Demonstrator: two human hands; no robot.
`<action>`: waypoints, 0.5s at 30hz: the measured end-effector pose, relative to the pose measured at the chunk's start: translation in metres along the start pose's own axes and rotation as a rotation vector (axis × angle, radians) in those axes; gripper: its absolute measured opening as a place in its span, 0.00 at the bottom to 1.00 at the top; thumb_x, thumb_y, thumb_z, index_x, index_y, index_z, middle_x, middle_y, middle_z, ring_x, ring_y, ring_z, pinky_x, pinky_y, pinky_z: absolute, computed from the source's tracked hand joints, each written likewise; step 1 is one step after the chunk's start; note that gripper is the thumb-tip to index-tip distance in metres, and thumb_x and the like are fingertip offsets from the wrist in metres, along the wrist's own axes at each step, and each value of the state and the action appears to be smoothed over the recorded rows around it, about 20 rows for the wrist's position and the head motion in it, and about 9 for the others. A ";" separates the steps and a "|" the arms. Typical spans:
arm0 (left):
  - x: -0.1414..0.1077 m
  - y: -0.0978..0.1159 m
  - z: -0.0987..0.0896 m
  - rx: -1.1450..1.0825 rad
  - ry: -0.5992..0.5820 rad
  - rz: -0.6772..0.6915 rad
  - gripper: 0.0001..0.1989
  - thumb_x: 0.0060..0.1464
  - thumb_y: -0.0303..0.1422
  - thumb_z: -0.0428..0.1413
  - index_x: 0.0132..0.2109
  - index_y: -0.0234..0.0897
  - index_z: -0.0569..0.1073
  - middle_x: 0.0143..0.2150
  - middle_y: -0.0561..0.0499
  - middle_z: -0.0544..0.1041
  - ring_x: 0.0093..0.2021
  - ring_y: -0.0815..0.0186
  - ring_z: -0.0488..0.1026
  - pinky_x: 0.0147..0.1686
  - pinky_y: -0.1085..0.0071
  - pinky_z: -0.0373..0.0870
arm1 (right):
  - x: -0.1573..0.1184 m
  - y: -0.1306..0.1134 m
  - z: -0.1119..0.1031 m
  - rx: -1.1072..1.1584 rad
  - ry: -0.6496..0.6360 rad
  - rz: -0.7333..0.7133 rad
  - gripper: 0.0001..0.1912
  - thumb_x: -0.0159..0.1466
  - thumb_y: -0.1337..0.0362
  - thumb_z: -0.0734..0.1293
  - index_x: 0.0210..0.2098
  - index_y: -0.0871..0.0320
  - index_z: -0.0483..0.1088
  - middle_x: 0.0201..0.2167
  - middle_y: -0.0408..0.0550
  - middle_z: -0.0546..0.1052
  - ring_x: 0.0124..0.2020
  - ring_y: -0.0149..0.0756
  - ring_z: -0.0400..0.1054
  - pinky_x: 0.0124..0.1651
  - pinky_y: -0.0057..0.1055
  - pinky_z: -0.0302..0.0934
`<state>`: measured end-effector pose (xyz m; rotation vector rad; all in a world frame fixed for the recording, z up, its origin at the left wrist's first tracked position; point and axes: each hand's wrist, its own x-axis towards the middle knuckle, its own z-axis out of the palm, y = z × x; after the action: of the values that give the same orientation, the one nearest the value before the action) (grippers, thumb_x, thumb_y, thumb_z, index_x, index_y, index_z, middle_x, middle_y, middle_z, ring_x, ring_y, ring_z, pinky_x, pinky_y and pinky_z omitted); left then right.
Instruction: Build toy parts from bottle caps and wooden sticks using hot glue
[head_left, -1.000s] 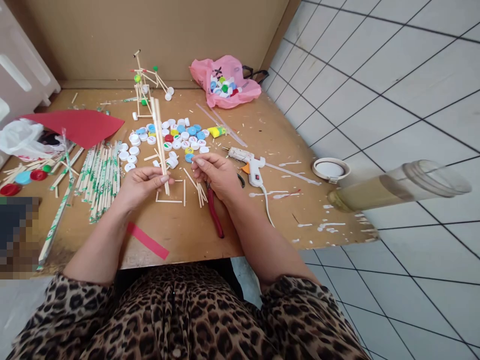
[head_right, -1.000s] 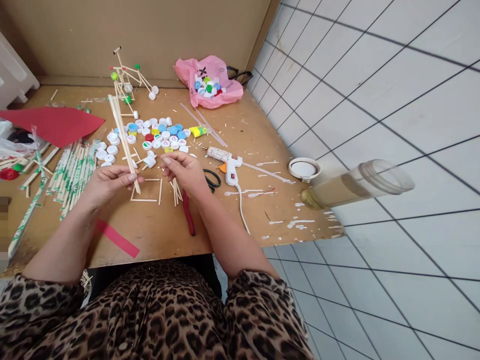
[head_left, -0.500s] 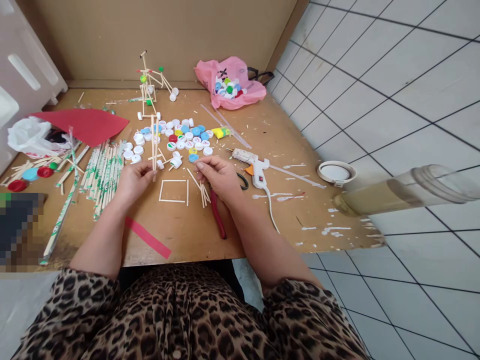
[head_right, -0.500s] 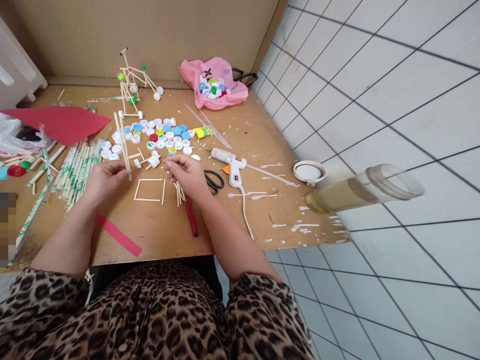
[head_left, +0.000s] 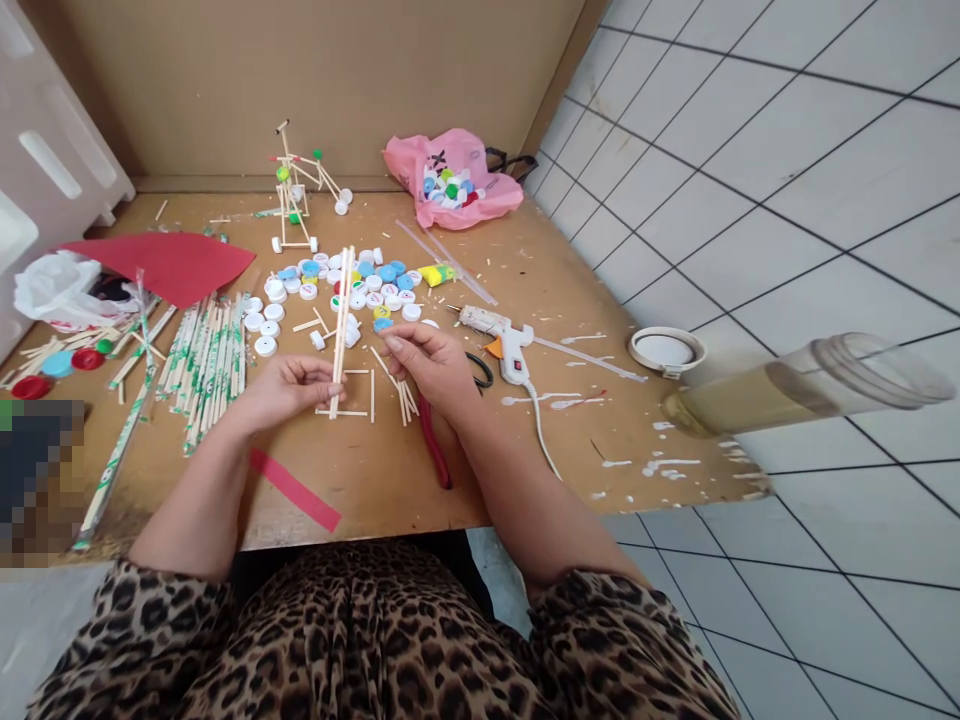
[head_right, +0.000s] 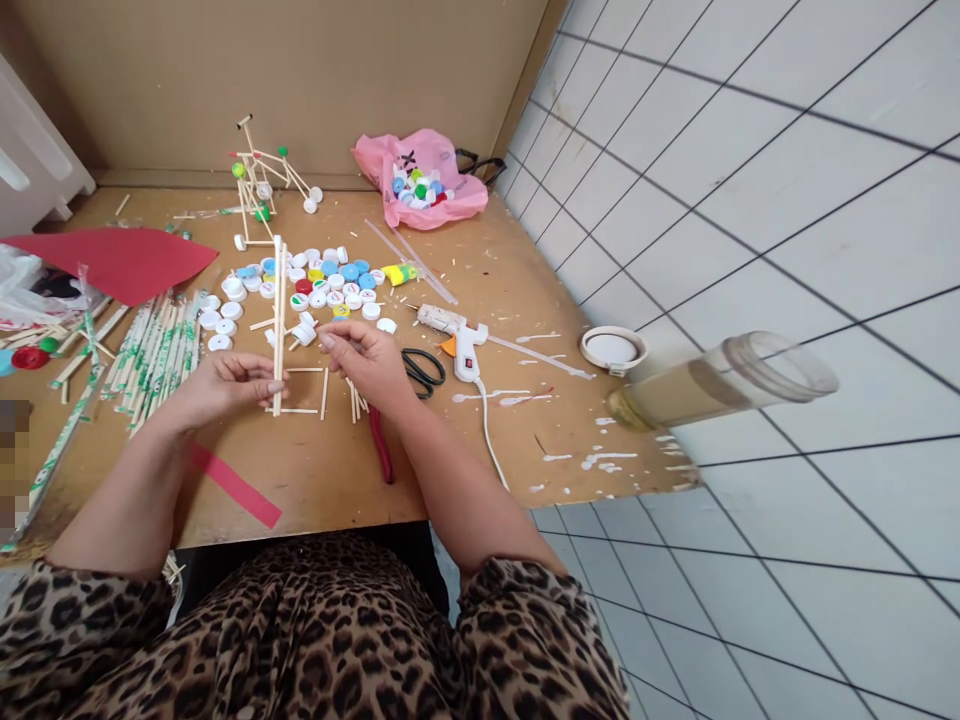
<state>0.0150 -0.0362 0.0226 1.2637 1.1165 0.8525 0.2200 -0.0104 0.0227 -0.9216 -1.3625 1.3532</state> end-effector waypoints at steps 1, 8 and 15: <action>-0.001 0.000 0.003 0.030 -0.062 -0.037 0.15 0.33 0.40 0.71 0.28 0.36 0.80 0.24 0.51 0.79 0.23 0.71 0.69 0.25 0.74 0.68 | 0.000 -0.001 0.000 0.014 -0.005 0.008 0.17 0.53 0.51 0.73 0.34 0.57 0.75 0.26 0.38 0.75 0.20 0.22 0.62 0.24 0.24 0.59; -0.002 -0.004 0.019 0.090 -0.320 -0.104 0.09 0.44 0.36 0.65 0.30 0.34 0.79 0.22 0.53 0.76 0.23 0.73 0.67 0.25 0.77 0.61 | -0.001 -0.004 0.004 0.027 -0.060 0.069 0.21 0.50 0.46 0.75 0.29 0.58 0.73 0.15 0.34 0.69 0.15 0.22 0.58 0.20 0.22 0.56; -0.004 -0.003 0.024 0.083 -0.327 -0.109 0.11 0.42 0.38 0.67 0.30 0.34 0.79 0.23 0.52 0.77 0.23 0.72 0.68 0.26 0.76 0.64 | -0.002 -0.007 0.006 0.077 -0.091 0.124 0.23 0.48 0.44 0.75 0.25 0.57 0.70 0.14 0.35 0.70 0.16 0.23 0.61 0.20 0.22 0.58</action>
<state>0.0370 -0.0472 0.0187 1.3422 0.9543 0.5002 0.2161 -0.0147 0.0293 -0.9149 -1.3296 1.5475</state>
